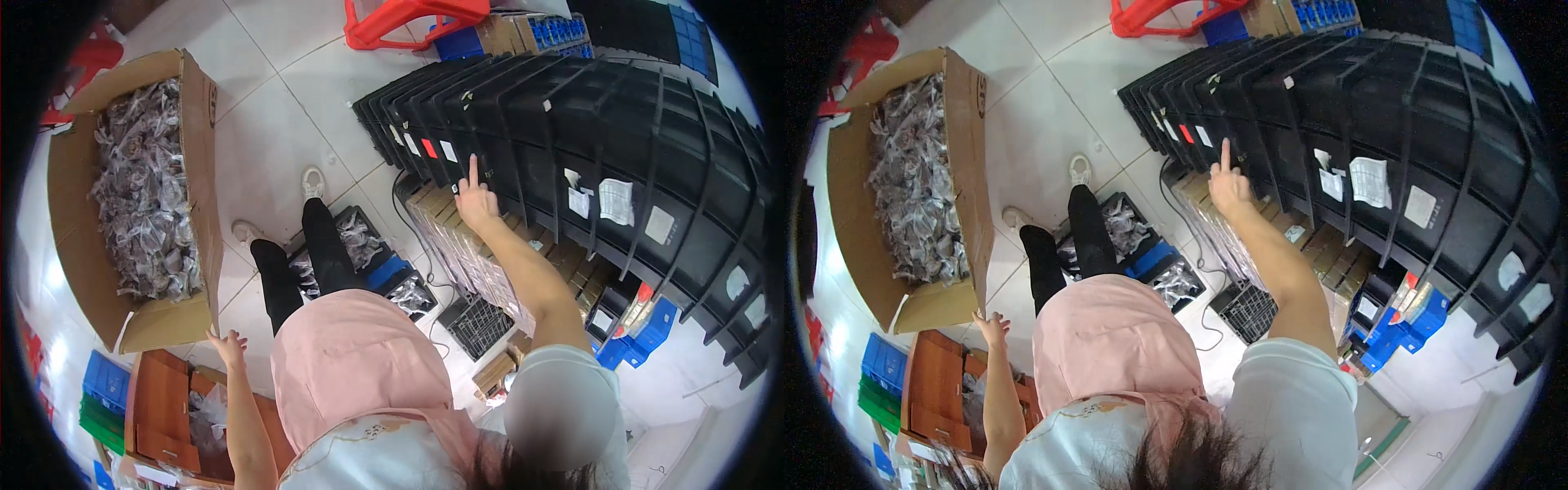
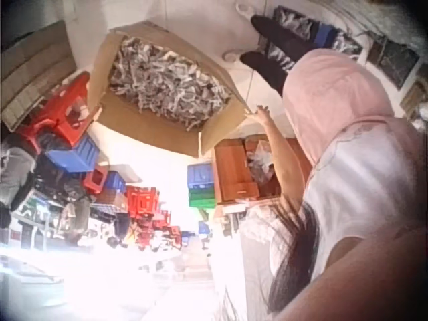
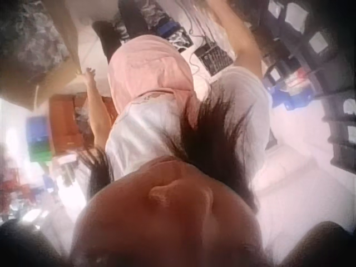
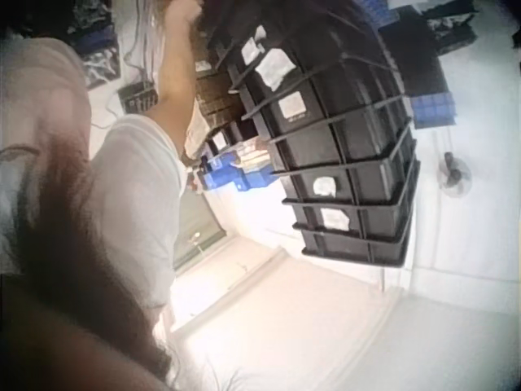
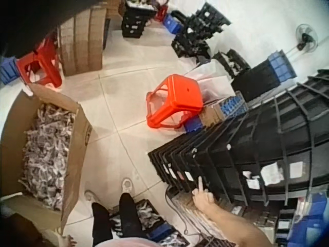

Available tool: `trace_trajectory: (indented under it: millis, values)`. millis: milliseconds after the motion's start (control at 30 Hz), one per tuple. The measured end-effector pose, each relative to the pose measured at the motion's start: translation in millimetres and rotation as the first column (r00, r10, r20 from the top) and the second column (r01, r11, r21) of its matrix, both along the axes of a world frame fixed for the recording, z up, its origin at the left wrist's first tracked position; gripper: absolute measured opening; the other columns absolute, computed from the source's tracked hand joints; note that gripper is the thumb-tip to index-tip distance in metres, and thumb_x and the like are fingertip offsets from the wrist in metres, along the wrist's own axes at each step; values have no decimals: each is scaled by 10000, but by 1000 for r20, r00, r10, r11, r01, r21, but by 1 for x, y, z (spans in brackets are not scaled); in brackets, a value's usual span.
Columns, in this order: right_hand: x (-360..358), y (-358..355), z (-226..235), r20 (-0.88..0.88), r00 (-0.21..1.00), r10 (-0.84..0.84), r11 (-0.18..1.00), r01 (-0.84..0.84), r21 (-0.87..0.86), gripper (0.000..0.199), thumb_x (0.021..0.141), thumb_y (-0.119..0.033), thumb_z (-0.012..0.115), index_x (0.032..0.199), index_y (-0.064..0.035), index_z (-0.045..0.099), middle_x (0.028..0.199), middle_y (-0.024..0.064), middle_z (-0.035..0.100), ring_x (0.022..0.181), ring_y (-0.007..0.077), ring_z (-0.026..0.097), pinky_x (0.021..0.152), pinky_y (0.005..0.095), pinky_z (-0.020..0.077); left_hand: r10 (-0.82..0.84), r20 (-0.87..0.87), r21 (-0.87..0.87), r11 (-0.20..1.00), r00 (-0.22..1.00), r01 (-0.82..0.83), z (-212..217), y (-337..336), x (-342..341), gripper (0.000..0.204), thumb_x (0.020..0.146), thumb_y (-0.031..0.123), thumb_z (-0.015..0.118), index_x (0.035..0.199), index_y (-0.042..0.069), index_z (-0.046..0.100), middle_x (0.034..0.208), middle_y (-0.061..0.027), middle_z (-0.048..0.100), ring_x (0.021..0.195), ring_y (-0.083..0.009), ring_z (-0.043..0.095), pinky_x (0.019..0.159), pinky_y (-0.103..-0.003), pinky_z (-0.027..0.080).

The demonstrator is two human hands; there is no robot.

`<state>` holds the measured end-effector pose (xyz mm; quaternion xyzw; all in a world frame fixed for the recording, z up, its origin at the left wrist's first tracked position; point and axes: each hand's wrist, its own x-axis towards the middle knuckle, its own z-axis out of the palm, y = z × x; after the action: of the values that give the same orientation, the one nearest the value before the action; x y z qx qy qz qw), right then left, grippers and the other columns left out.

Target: The recorder is organizing small packaged items within a large cardboard box and then begins folding the box flaps to prepare for closing.

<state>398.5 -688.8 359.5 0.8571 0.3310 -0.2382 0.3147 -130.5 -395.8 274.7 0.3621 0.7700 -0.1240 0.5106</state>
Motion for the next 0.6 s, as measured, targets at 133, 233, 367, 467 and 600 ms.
trace_trajectory:
  millis: [133, 233, 367, 467, 600]
  values:
    - [-12, 10, 35, -78, 991, 112, 967, -91, 238, 314, 804, -241, 628, 999, -15, 530, 1467, 283, 55, 797, 306, 627, 600, 399, 544, -7, 10, -2, 1000, 1000, 7, 18, -12, -34, 738, 848, 106, 493, 1438, 156, 52, 847, -113, 562, 571, -191, 587, 443, -280, 431]
    - [7, 6, 46, 71, 997, -30, 998, 27, 48, 311, 796, -243, 634, 989, -24, 526, 1466, 286, 53, 801, 314, 628, 618, 411, 543, -6, 17, -98, 995, 1000, 8, 32, -30, -62, 677, 865, 133, 489, 1423, 157, 108, 861, -112, 568, 583, -190, 589, 452, -280, 432]
    - [5, -4, 59, 27, 996, -82, 985, 77, 156, 316, 788, -235, 639, 983, -20, 514, 1475, 264, 58, 803, 334, 628, 651, 435, 541, -18, -21, -129, 992, 1000, 15, 66, -28, -48, 601, 877, 177, 476, 1403, 145, 187, 912, -120, 583, 627, -198, 600, 500, -309, 442]
    - [-3, 12, 96, -26, 999, -21, 905, 30, 425, 272, 793, -214, 624, 957, -31, 506, 1462, 279, 80, 804, 357, 627, 658, 449, 537, -33, 29, -91, 995, 999, 35, 87, -21, -39, 577, 878, 194, 476, 1392, 134, 223, 932, -126, 591, 649, -201, 602, 526, -322, 443]
    - [19, 5, 114, 45, 993, -111, 950, 93, 298, 332, 801, -243, 636, 1000, -1, 524, 1488, 230, 53, 807, 326, 633, 671, 416, 537, -61, 81, -48, 997, 995, 65, 110, -10, -13, 567, 873, 198, 486, 1380, 129, 241, 927, -122, 589, 657, -199, 603, 526, -311, 443]
